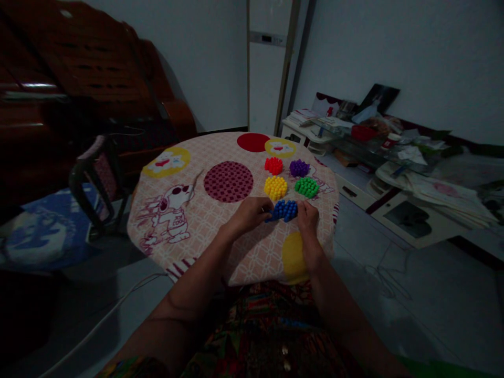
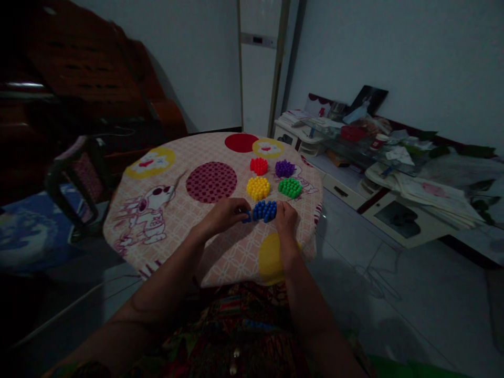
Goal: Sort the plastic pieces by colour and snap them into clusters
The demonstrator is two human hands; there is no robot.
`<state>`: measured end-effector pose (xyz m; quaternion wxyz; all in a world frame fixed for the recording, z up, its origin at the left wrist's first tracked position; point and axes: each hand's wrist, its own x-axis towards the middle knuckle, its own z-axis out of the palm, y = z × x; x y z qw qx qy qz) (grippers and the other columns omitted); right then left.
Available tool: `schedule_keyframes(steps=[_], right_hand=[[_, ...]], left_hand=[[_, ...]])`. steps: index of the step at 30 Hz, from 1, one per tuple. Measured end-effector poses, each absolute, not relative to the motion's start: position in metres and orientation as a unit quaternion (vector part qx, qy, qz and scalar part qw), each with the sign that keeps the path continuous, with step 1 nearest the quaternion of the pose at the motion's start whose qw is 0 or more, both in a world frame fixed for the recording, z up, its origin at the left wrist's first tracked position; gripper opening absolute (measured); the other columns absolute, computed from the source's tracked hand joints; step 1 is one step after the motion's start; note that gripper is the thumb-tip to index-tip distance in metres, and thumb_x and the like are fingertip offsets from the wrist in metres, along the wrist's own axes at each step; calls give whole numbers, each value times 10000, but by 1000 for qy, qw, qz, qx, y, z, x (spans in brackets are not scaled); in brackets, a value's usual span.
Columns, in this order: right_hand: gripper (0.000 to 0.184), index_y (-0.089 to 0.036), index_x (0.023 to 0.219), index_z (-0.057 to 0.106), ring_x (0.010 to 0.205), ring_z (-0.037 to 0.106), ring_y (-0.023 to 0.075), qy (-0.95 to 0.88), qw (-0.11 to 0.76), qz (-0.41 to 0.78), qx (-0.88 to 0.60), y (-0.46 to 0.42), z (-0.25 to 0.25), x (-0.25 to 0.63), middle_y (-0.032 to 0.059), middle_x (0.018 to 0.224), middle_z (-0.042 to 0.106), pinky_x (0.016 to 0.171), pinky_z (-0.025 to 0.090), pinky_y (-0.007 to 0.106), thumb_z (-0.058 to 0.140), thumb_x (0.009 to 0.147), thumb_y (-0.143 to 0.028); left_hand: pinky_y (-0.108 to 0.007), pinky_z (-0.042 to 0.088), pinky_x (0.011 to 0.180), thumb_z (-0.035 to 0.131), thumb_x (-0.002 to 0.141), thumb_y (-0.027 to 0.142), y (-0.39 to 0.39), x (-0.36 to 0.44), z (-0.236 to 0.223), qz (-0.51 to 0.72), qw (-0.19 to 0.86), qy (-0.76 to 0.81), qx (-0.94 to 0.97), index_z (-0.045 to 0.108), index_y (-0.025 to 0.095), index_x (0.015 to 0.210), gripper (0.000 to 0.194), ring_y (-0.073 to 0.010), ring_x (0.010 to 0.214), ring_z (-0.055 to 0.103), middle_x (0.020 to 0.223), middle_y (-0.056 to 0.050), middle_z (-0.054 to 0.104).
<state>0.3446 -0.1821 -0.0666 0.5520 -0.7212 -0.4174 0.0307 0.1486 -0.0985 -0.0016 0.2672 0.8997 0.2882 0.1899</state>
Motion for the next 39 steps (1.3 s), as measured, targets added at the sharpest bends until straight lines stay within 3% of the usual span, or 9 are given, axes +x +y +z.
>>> schedule_keyframes(steps=[5,10,13,19,26,39], right_hand=[[353,-221,629,452,581,363,130,-421,560,37,-712,-182,-66,344,-39,590,454,556,275,279,434,907,-438],[340,-214,638,465,586,372,125,-418,568,40,-708,-181,-69,345,-39,602,471,566,287,274,444,901,-428],[356,-206,657,493,597,400,128,-424,562,39,-709,-181,-71,347,-33,621,499,582,292,276,438,917,-443],[413,-195,656,538,605,427,134,-421,556,54,-714,-179,-77,350,-30,615,508,596,304,270,432,931,-484],[420,-190,661,557,601,449,133,-418,559,70,-713,-177,-81,350,-26,611,536,599,327,261,439,928,-491],[400,-180,729,617,668,532,143,-422,563,90,-705,-178,-83,352,0,701,626,649,372,254,437,944,-466]], left_hand=[[-312,489,832,657,815,179,-122,184,-21,195,196,246,929,680,214,952,144,-220,928,647,988,-60,695],[-298,489,791,605,847,166,-122,189,-36,213,168,272,923,617,215,1028,188,-204,937,620,1054,-62,631],[-303,490,781,639,850,241,-120,183,-40,261,187,275,906,588,212,1031,190,-197,916,610,1040,-59,621],[-301,465,693,607,840,265,-116,169,-47,325,268,355,835,567,215,828,65,-166,738,582,817,-19,625],[-243,405,587,516,859,279,-110,165,-59,365,412,389,739,572,187,784,131,-136,649,569,709,5,619],[-234,398,587,518,840,232,-103,167,-66,359,414,393,738,602,185,873,102,-135,639,575,718,11,626]])
